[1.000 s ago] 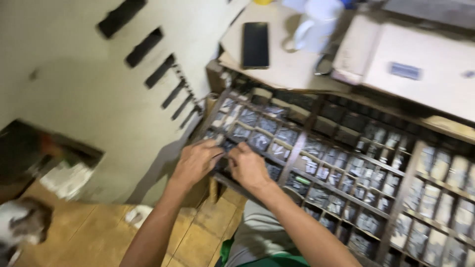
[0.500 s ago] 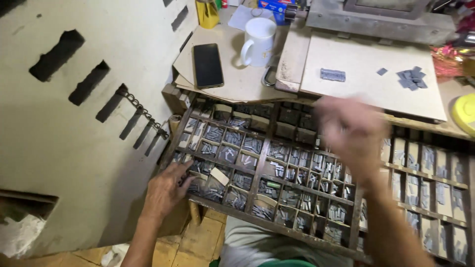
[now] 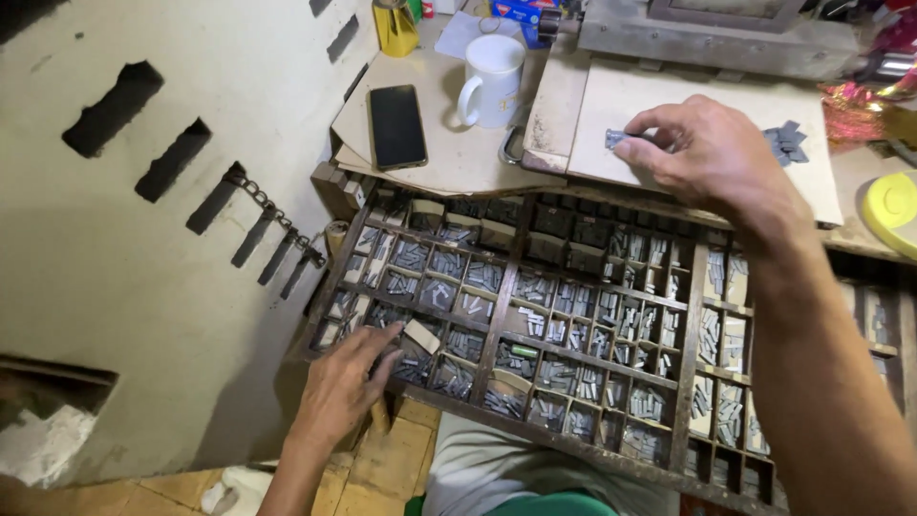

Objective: Selecting and arranging individual metal type characters from a type case for letterpress printing.

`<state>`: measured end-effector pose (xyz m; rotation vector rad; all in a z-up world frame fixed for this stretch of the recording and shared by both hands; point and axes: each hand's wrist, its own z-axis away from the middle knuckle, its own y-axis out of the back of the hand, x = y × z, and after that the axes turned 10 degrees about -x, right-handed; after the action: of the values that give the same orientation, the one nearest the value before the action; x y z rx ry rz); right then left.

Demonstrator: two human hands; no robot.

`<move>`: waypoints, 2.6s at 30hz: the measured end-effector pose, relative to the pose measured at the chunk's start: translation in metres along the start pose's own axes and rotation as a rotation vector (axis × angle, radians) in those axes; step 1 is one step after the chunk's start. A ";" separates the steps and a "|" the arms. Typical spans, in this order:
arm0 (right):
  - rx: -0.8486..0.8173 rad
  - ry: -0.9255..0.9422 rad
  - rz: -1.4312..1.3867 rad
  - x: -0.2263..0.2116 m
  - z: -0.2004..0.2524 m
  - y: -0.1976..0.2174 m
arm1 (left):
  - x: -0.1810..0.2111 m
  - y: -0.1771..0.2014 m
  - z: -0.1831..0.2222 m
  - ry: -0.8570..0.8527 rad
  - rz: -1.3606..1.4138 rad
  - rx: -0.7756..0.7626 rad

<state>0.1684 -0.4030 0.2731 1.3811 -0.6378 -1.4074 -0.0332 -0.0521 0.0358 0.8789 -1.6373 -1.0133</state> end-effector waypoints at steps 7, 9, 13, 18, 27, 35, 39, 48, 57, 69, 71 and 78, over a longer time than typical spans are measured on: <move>0.076 0.073 0.010 0.030 -0.005 0.002 | 0.015 0.022 0.013 0.005 0.024 0.068; 0.097 0.063 0.005 0.034 -0.004 0.003 | 0.021 0.023 0.008 -0.006 0.035 0.053; 0.074 0.122 -0.124 0.035 -0.003 0.004 | 0.051 0.026 -0.018 -0.069 0.100 0.061; 0.094 0.180 -0.120 0.037 0.012 -0.002 | 0.119 0.035 -0.064 -0.075 0.146 0.076; -0.033 0.754 -0.203 0.048 0.063 -0.162 | 0.162 -0.025 -0.064 -0.311 -0.072 0.068; -0.244 0.282 -0.900 0.078 0.095 -0.251 | 0.136 -0.081 -0.020 -0.413 -0.174 0.032; -0.255 0.147 -1.202 0.085 0.118 -0.260 | 0.145 -0.069 -0.021 -0.399 0.315 -0.010; 0.052 0.334 -1.143 0.074 0.142 -0.262 | 0.148 -0.085 -0.021 -0.334 0.646 0.106; 0.065 0.346 -1.093 0.076 0.140 -0.265 | 0.144 -0.094 -0.019 -0.361 0.649 0.136; 0.067 0.085 -0.826 0.111 0.134 -0.267 | 0.122 -0.104 -0.005 -0.157 0.842 0.032; 0.172 -0.020 -0.707 0.132 0.126 -0.260 | 0.109 -0.120 0.003 -0.115 0.784 0.029; 0.314 -0.014 -0.707 0.146 0.106 -0.253 | 0.108 -0.115 0.007 0.030 0.794 -0.038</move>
<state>0.0212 -0.4774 0.0095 1.9673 -0.3965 -1.9212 -0.0584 -0.1926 -0.0323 0.1604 -1.7098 -0.4639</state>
